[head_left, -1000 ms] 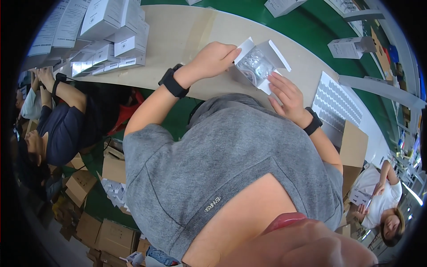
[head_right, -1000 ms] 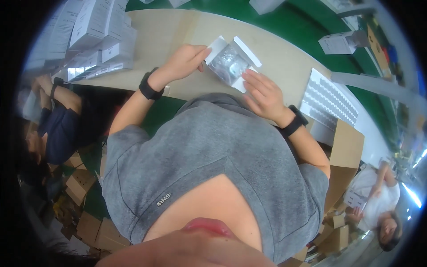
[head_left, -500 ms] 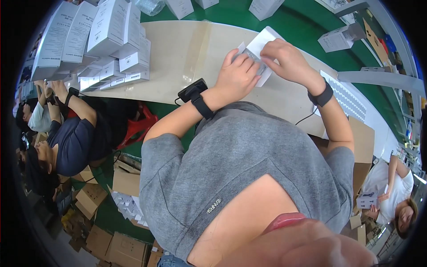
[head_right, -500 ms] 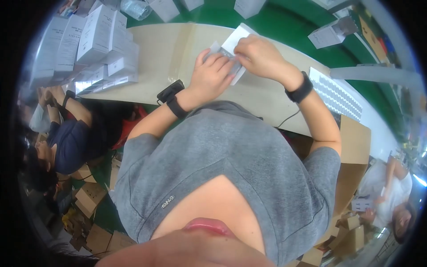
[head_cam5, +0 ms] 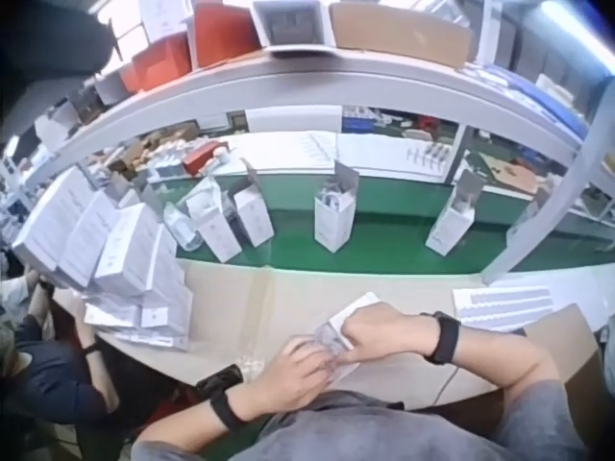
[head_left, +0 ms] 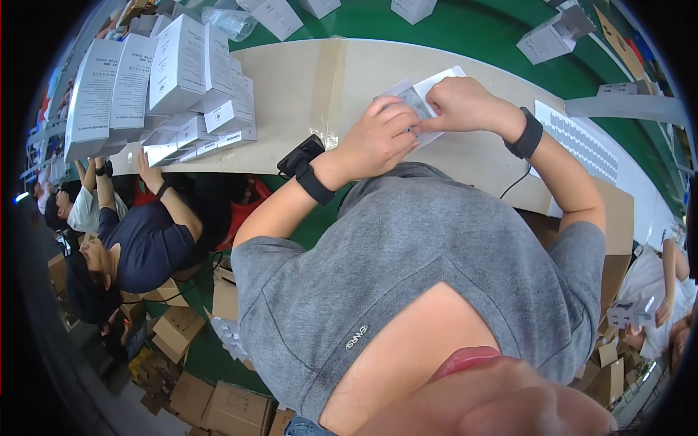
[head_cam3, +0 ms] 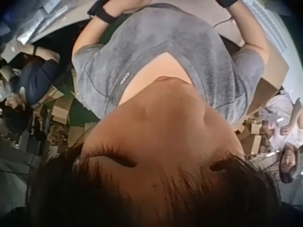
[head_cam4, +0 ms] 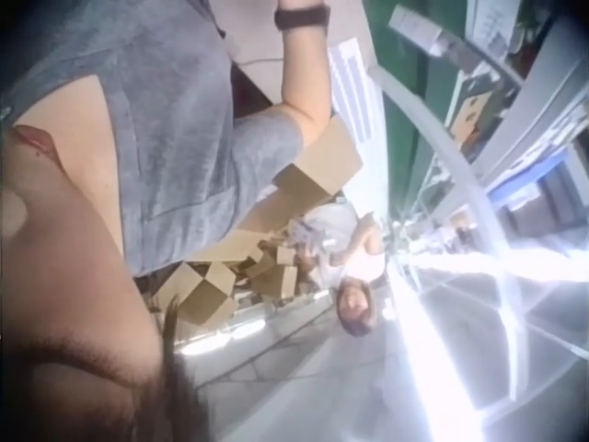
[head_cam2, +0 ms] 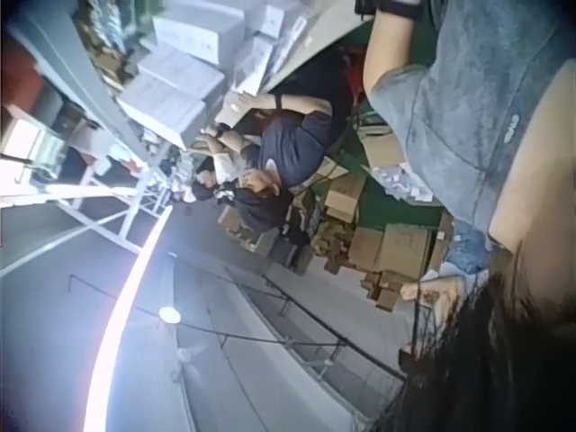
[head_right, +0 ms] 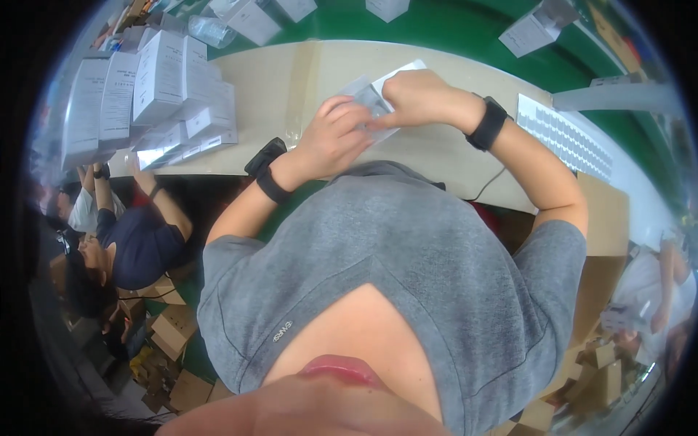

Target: The person packages handheld fans by hand, placing each fan and its charging cable into a box. They then fold the box flaps closed and set the completed package aside on the table before repeating the process.

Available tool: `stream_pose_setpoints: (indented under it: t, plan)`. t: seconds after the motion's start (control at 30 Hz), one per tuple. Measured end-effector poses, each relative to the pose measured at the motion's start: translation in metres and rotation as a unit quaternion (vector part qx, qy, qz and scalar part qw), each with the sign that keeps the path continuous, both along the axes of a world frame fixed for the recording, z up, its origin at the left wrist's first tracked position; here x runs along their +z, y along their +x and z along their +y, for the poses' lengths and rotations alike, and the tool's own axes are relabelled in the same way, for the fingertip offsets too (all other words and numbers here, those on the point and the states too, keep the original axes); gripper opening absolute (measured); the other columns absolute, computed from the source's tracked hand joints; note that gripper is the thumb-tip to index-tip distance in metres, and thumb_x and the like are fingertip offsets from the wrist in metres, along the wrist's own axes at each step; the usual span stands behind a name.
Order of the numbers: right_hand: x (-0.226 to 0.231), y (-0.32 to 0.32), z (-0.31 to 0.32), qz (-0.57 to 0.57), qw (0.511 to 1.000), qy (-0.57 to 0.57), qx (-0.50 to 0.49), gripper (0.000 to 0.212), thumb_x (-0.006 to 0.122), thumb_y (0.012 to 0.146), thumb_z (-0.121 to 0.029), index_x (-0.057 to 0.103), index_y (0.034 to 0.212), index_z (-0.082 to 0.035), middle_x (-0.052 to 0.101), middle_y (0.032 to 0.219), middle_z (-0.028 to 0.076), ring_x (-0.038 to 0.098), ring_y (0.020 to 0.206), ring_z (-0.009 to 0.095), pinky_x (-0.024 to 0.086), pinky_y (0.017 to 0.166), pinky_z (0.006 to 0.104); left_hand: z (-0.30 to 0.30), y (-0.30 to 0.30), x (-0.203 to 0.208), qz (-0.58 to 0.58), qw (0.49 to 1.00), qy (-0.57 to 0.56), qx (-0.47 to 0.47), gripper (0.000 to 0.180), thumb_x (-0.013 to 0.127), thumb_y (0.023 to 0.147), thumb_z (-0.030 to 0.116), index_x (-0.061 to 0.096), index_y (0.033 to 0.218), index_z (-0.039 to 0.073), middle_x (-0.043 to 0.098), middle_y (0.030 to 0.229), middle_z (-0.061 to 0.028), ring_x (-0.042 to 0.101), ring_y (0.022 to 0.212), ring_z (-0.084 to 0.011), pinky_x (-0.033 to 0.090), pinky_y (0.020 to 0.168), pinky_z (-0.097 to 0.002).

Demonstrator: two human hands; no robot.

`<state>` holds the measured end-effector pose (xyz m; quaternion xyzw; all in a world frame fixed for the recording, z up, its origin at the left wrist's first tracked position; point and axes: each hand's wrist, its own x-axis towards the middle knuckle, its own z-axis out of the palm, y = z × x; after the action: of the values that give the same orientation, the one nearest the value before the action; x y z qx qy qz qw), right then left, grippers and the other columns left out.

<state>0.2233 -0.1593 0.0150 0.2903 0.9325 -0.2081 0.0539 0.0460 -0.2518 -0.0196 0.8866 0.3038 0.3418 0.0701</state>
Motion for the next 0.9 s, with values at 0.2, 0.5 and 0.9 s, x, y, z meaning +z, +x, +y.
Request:
stream_pose_setpoints:
  t: [0.2, 0.5, 0.9]
  plan:
    - [-0.016, 0.010, -0.008, 0.068, 0.997, 0.020, -0.024, 0.029, 0.057, 0.077, -0.026, 0.056, 0.060, -0.002, 0.053, 0.053, 0.010, 0.054, 0.050, 0.023, 0.043, 0.050, 0.0313, -0.007, -0.001, 0.007, 0.075, 0.989, -0.116, 0.047, 0.010, 0.060, 0.073, 0.014, 0.056, 0.073, 0.005, 0.056, 0.077, -0.0070, 0.057, 0.077, -0.0235, 0.044, 0.080, -0.0356]
    - [-0.059, 0.025, -0.052, 0.326, 0.746, -0.502, -0.291, 0.018, 0.047, 0.084, -0.012, 0.057, 0.071, -0.004, 0.055, 0.062, 0.001, 0.051, 0.053, 0.005, 0.039, 0.047, 0.0173, 0.005, 0.007, 0.020, 0.171, 0.948, -0.241, 0.113, 0.017, 0.062, 0.070, 0.016, 0.059, 0.079, 0.002, 0.060, 0.072, -0.0156, 0.059, 0.066, -0.0316, 0.046, 0.056, -0.0401]
    - [-0.056, 0.027, -0.065, 0.392, 0.718, -0.486, -0.307, 0.018, 0.047, 0.084, -0.012, 0.056, 0.070, -0.004, 0.054, 0.061, 0.001, 0.049, 0.052, 0.006, 0.039, 0.048, 0.0183, 0.017, 0.031, 0.042, 0.380, 0.905, -0.177, 0.070, 0.021, 0.067, 0.061, 0.021, 0.059, 0.070, 0.004, 0.060, 0.064, -0.0123, 0.060, 0.062, -0.0268, 0.047, 0.055, -0.0348]
